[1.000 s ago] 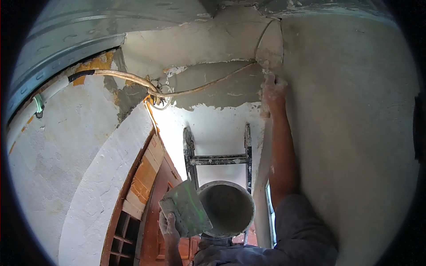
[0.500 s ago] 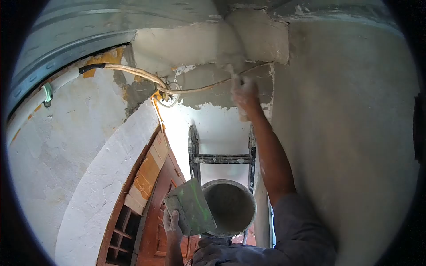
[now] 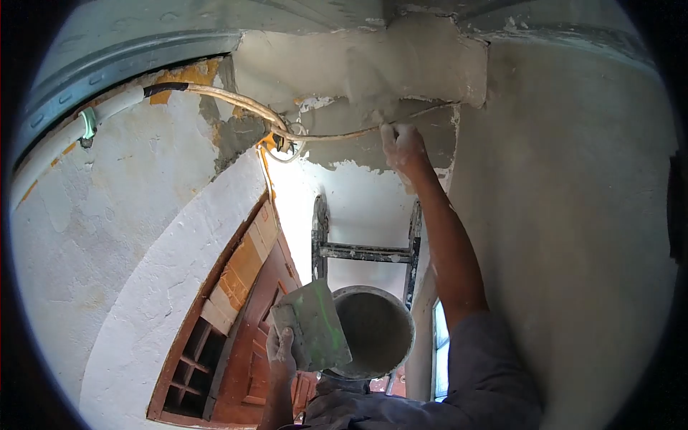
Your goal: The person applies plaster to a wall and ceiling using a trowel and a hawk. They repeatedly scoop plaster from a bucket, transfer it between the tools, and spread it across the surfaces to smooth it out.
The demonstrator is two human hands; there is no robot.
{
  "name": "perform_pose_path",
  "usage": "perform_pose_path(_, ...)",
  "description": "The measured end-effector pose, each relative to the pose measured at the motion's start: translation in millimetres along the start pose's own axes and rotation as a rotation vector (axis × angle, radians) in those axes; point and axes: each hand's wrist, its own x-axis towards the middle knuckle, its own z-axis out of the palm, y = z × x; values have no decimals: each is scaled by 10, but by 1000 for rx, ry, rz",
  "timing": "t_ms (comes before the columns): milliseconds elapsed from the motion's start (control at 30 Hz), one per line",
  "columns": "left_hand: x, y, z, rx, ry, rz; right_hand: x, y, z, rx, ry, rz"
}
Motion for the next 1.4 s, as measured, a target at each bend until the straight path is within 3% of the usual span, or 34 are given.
perform_pose_path(67,-21,19,2,0,6,-5,-176,-327,-235,-15,-115,63)
perform_pose_path(167,-71,25,-38,-67,36,4,-38,-67,-348,2,145,110)
perform_pose_path(233,-101,-3,-100,-61,69,-1,140,-71,-539,155,201,211)
perform_pose_path(333,-93,-61,-178,-52,85,-14,178,-452,-745,164,89,347)
perform_pose_path(467,-46,-133,-127,-51,112,-7,219,26,-237,-140,125,43)
perform_pose_path(533,-33,-94,-62,-47,93,-19,71,-111,-29,-227,60,-59)
perform_pose_path(633,-73,-22,-17,-38,81,-21,-118,-604,-45,-185,-203,20)
perform_pose_path(733,-85,-32,-26,-57,79,-21,-73,-754,16,-286,-103,95)
perform_pose_path(833,-83,-112,-81,-11,64,-30,76,-810,-1,-391,-148,68)
perform_pose_path(1133,-122,13,-121,-61,99,2,80,-25,-881,-428,238,248)
perform_pose_path(1233,-74,-36,-172,-62,105,6,-164,-112,-768,-330,214,65)
perform_pose_path(1300,-16,-56,-184,-49,91,22,-225,-443,-516,-393,49,7)
perform_pose_path(1400,16,3,-120,-20,59,22,-4,-831,-183,-386,-85,28)
